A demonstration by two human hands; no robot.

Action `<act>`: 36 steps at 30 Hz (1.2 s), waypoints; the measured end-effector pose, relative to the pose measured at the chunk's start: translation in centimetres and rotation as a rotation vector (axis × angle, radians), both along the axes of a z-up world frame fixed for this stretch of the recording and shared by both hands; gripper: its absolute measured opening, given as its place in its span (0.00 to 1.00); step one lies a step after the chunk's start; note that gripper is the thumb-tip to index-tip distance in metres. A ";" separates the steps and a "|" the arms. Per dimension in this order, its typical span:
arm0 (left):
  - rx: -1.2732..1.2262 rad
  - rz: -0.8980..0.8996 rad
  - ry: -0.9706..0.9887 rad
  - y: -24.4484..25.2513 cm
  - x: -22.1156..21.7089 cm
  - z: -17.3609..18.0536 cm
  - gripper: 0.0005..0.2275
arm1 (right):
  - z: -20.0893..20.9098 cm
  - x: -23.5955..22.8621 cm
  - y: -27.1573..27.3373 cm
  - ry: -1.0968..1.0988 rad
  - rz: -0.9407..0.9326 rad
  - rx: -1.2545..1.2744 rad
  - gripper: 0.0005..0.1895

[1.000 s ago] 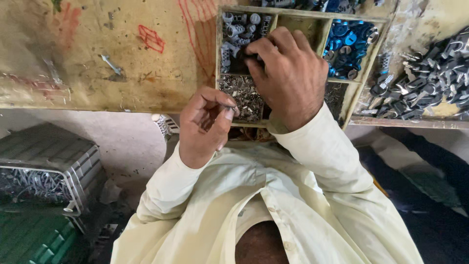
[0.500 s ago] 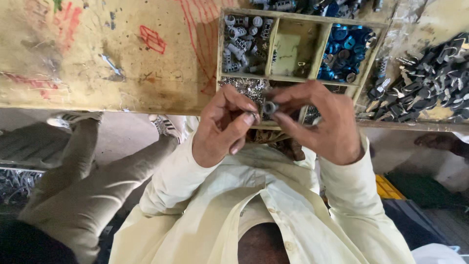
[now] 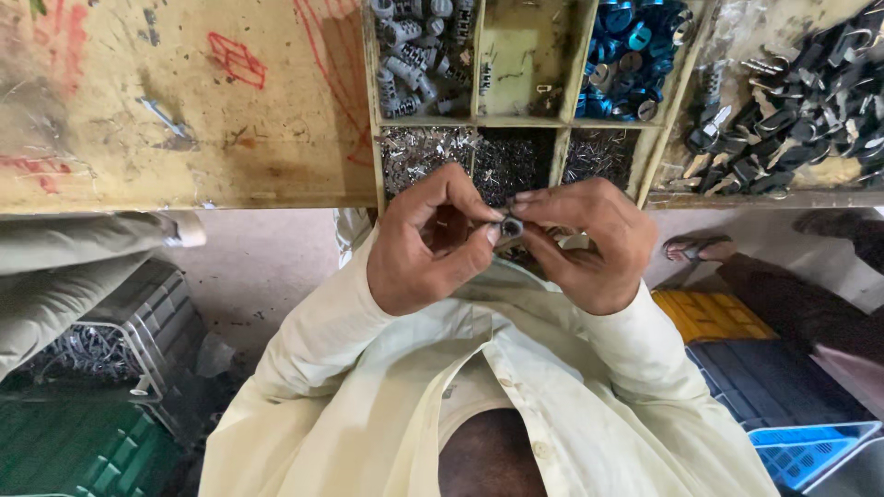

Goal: The person assembles keychains by hand, picking small metal parts from a compartmentalized tray, inserting them into blue plastic keychain heads, and attaching metal keys. Completed keychains are placed on the workbench.

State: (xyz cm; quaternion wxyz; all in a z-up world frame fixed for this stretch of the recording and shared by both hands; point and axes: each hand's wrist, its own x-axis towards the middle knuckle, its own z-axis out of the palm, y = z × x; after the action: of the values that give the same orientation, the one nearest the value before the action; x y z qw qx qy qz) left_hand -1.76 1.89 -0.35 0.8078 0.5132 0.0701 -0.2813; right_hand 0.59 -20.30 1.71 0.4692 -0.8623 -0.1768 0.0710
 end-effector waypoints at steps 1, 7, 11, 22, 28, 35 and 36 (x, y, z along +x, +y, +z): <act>0.016 0.002 -0.005 0.0 0.1 0.1 0.07 | 0.1 0.1 0.2 -0.030 0.005 -0.028 0.17; 0.112 -0.005 -0.008 -0.3 0.5 0.6 0.08 | 0.5 0.2 0.9 -0.073 -0.035 0.022 0.17; 0.148 -0.019 0.003 -0.2 0.8 0.9 0.09 | 0.9 0.6 0.8 -0.134 0.024 -0.029 0.15; 0.726 0.040 -0.669 -2.1 0.4 3.5 0.16 | 1.1 -0.4 0.1 -0.206 -0.108 -0.246 0.19; -0.018 0.076 -0.147 -2.9 -0.4 1.0 0.15 | -0.1 -1.2 -0.9 -0.465 -0.041 0.050 0.22; -0.399 0.207 0.053 -1.6 -1.3 -1.8 0.09 | 2.5 3.7 -1.4 -0.147 0.149 -0.145 0.15; -0.268 0.245 -0.034 -1.2 -1.2 -1.7 0.10 | 2.8 4.7 -1.5 -0.148 0.089 -0.284 0.14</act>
State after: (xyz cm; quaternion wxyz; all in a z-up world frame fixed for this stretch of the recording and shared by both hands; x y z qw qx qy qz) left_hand -2.93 0.64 -2.07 0.8983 0.3932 0.0803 -0.1790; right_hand 5.25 -21.81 4.53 0.3245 -0.9142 -0.2368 0.0524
